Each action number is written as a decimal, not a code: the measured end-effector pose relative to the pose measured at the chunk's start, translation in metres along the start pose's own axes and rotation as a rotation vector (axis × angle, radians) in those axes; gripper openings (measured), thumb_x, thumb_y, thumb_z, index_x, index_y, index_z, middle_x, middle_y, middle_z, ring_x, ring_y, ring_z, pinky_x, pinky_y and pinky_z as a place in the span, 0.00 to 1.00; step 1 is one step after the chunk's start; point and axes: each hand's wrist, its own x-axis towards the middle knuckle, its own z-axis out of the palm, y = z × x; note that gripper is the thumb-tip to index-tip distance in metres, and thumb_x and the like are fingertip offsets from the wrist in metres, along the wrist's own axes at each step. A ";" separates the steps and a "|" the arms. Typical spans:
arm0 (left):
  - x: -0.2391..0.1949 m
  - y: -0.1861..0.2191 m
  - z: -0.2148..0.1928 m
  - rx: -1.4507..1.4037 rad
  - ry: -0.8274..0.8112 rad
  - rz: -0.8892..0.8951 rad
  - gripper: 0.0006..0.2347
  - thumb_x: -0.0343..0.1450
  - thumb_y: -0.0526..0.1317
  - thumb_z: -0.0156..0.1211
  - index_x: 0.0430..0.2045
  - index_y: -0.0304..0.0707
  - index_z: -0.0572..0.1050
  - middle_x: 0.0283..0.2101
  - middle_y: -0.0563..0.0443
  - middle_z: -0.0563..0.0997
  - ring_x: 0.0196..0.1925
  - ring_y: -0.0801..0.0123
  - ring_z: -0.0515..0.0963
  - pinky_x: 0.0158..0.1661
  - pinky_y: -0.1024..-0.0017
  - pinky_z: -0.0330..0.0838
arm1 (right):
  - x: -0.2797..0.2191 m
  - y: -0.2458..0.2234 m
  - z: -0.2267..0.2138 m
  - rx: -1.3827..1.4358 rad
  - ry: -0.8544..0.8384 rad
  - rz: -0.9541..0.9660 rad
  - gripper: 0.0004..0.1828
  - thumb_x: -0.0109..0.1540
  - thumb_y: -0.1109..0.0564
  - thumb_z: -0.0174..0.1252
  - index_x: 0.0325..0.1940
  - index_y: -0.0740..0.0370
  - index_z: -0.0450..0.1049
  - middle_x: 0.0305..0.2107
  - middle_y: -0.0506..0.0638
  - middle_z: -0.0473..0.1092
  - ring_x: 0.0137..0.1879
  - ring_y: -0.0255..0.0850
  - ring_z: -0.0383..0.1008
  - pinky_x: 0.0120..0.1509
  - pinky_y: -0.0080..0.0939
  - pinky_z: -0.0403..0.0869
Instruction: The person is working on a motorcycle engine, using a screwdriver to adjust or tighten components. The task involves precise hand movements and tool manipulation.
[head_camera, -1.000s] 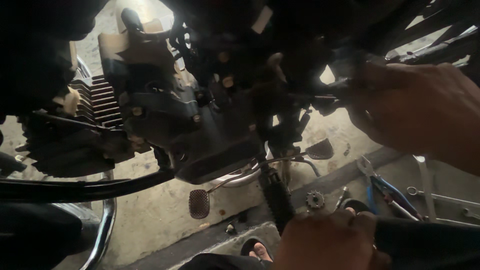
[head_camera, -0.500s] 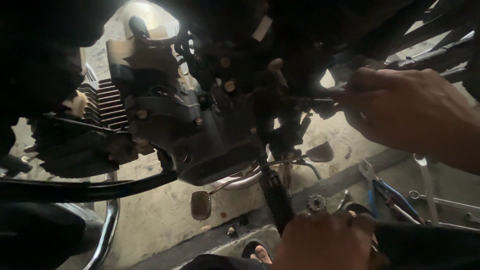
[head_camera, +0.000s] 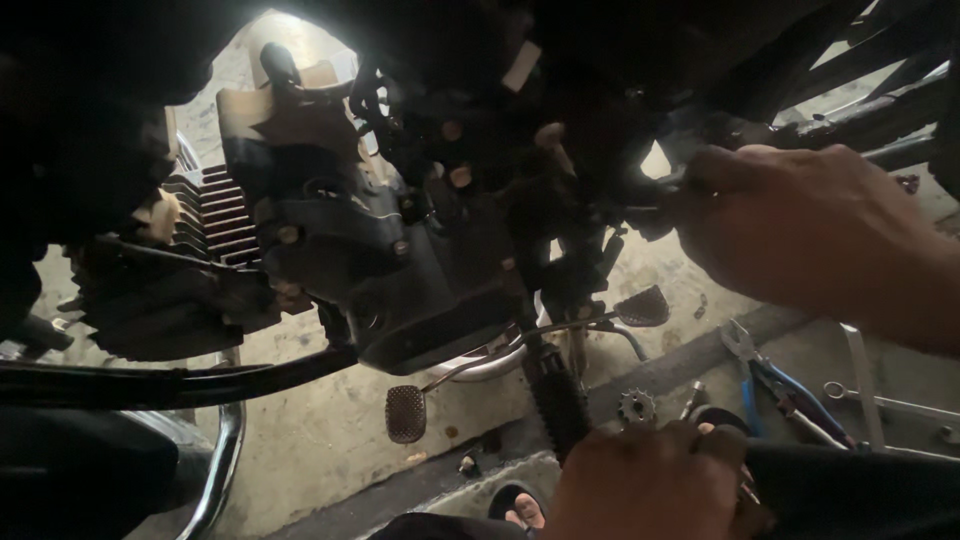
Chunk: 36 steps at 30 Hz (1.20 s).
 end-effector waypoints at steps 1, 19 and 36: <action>0.000 0.001 0.000 0.002 0.005 -0.022 0.21 0.73 0.53 0.60 0.49 0.33 0.77 0.43 0.39 0.83 0.46 0.50 0.85 0.51 0.48 0.76 | 0.005 -0.003 -0.005 0.025 -0.177 0.034 0.14 0.66 0.54 0.52 0.55 0.52 0.74 0.34 0.44 0.71 0.28 0.25 0.69 0.22 0.24 0.67; 0.007 0.010 -0.003 -0.094 0.078 0.002 0.18 0.75 0.52 0.55 0.43 0.32 0.77 0.37 0.40 0.82 0.39 0.53 0.86 0.43 0.53 0.80 | 0.009 0.002 -0.039 0.301 -0.564 0.245 0.12 0.74 0.50 0.45 0.56 0.50 0.72 0.31 0.50 0.77 0.23 0.30 0.70 0.22 0.27 0.68; 0.002 0.004 -0.003 -0.123 -0.047 -0.063 0.17 0.73 0.47 0.57 0.46 0.30 0.74 0.37 0.37 0.81 0.40 0.50 0.85 0.46 0.50 0.78 | 0.016 -0.015 -0.034 0.171 -0.243 0.048 0.14 0.70 0.48 0.49 0.58 0.47 0.74 0.38 0.47 0.73 0.28 0.34 0.76 0.24 0.34 0.76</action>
